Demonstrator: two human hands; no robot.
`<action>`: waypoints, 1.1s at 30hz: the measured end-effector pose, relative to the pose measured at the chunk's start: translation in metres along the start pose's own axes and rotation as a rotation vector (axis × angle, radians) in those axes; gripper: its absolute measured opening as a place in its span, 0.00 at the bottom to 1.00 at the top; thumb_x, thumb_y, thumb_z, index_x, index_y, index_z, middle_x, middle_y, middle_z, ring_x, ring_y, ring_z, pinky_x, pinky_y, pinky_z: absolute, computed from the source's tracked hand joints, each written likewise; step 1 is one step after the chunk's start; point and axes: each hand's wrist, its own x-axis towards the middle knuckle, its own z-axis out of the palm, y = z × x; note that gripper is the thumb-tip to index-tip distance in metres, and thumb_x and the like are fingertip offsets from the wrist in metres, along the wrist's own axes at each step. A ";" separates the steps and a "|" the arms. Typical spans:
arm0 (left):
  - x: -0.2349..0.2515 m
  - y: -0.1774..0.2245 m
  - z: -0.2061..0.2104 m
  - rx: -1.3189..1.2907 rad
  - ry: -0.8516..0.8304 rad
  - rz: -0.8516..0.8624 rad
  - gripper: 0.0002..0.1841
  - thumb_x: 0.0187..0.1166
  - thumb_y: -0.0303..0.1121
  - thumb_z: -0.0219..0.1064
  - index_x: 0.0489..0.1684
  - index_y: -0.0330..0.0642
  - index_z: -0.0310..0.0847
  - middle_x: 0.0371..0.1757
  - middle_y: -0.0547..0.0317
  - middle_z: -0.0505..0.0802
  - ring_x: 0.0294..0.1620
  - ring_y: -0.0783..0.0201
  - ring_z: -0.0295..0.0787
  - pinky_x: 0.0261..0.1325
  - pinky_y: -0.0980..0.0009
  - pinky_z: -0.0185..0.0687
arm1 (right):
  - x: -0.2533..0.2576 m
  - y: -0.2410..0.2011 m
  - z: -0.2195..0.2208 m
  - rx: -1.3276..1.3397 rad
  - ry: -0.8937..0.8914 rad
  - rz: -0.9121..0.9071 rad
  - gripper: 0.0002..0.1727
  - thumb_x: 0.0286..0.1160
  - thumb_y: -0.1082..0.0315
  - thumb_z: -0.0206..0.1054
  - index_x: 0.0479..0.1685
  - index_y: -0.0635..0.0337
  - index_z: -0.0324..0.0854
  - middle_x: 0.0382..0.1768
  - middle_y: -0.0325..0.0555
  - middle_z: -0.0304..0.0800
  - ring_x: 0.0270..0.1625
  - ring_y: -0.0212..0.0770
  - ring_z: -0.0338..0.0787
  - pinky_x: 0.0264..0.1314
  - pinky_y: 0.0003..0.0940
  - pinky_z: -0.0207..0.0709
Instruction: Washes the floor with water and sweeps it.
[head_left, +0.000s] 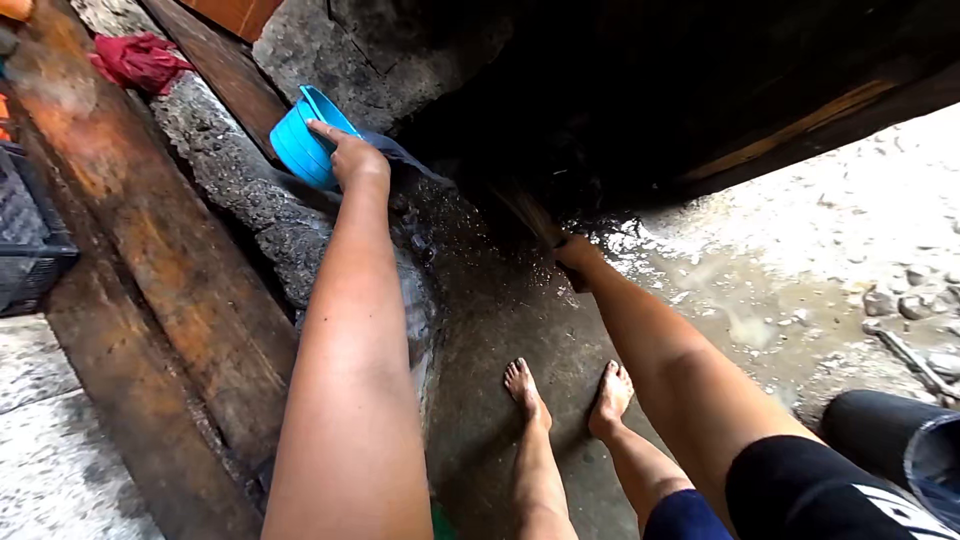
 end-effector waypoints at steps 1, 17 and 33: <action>0.002 0.000 -0.003 -0.037 -0.009 -0.003 0.61 0.71 0.26 0.71 0.93 0.36 0.11 0.72 0.31 0.83 0.72 0.49 0.87 0.71 0.57 0.83 | -0.003 -0.007 0.003 0.098 0.003 0.024 0.35 0.71 0.50 0.75 0.82 0.46 0.77 0.67 0.65 0.87 0.70 0.69 0.84 0.67 0.77 0.73; -0.027 -0.040 0.024 -0.396 -0.021 0.024 0.55 0.76 0.24 0.62 0.95 0.43 0.12 0.69 0.32 0.86 0.63 0.46 0.92 0.63 0.50 0.87 | -0.038 0.003 0.070 -0.055 -0.112 -0.085 0.42 0.71 0.49 0.73 0.90 0.38 0.66 0.62 0.64 0.90 0.64 0.68 0.89 0.62 0.76 0.77; -0.270 -0.221 0.154 -1.042 -0.496 -0.114 0.46 0.84 0.23 0.61 0.96 0.42 0.25 0.39 0.47 0.90 0.23 0.63 0.87 0.20 0.67 0.83 | -0.112 0.109 0.071 -0.314 -0.249 -0.008 0.50 0.69 0.46 0.72 0.97 0.27 0.50 0.66 0.62 0.89 0.67 0.69 0.88 0.63 0.77 0.77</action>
